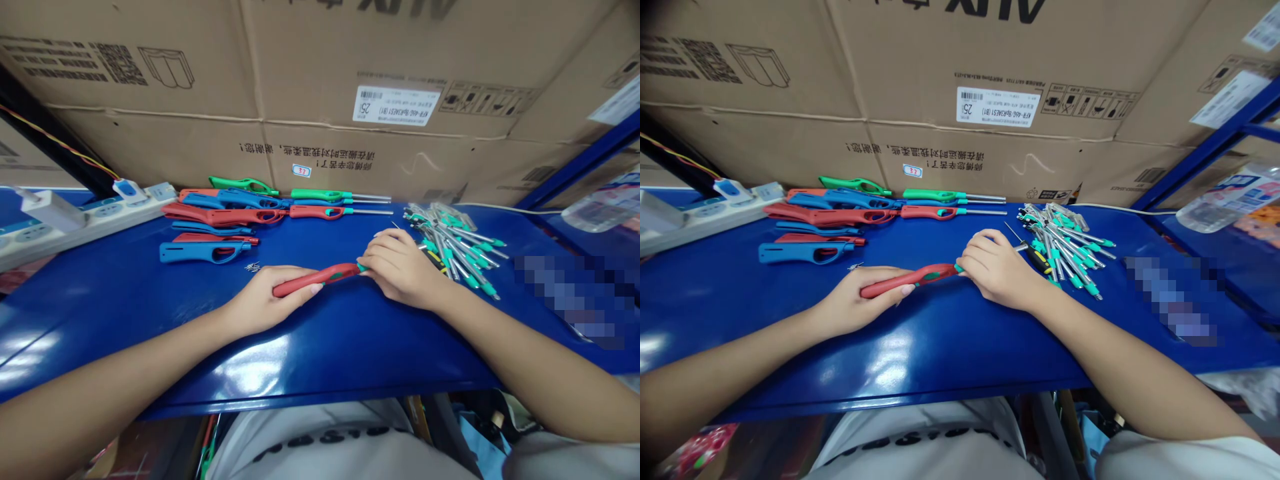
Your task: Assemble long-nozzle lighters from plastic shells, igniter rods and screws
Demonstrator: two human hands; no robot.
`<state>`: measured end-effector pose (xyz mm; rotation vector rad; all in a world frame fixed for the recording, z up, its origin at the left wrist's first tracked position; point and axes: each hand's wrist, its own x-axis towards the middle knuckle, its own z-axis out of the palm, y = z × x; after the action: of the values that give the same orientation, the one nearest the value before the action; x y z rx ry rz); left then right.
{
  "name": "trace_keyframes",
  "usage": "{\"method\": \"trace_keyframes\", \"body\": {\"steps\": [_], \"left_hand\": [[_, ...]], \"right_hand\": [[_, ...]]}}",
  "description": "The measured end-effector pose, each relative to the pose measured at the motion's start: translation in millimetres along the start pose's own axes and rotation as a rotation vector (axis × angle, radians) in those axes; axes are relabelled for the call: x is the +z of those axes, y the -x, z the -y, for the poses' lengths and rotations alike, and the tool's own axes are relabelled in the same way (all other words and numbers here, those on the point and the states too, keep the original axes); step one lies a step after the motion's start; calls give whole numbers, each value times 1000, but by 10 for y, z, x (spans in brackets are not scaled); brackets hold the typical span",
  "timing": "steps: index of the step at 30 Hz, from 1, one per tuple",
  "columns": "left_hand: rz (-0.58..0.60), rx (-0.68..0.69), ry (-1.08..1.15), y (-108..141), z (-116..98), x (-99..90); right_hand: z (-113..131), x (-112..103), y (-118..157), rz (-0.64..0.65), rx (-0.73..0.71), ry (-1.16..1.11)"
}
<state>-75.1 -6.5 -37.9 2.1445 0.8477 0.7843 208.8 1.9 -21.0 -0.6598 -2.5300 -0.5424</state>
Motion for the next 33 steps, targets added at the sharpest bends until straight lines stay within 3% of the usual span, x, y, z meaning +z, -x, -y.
{"method": "trace_keyframes", "body": {"steps": [15,23,33], "left_hand": [[92,142,-134,59,18,-37],[176,191,-246,59,65,-54],[51,31,-204,56,-110,-47]], "right_hand": [[58,76,31,-13,-41,-101],[121,153,69,55,-3,-208],[-61,239,-31,3,99,-144]]}}
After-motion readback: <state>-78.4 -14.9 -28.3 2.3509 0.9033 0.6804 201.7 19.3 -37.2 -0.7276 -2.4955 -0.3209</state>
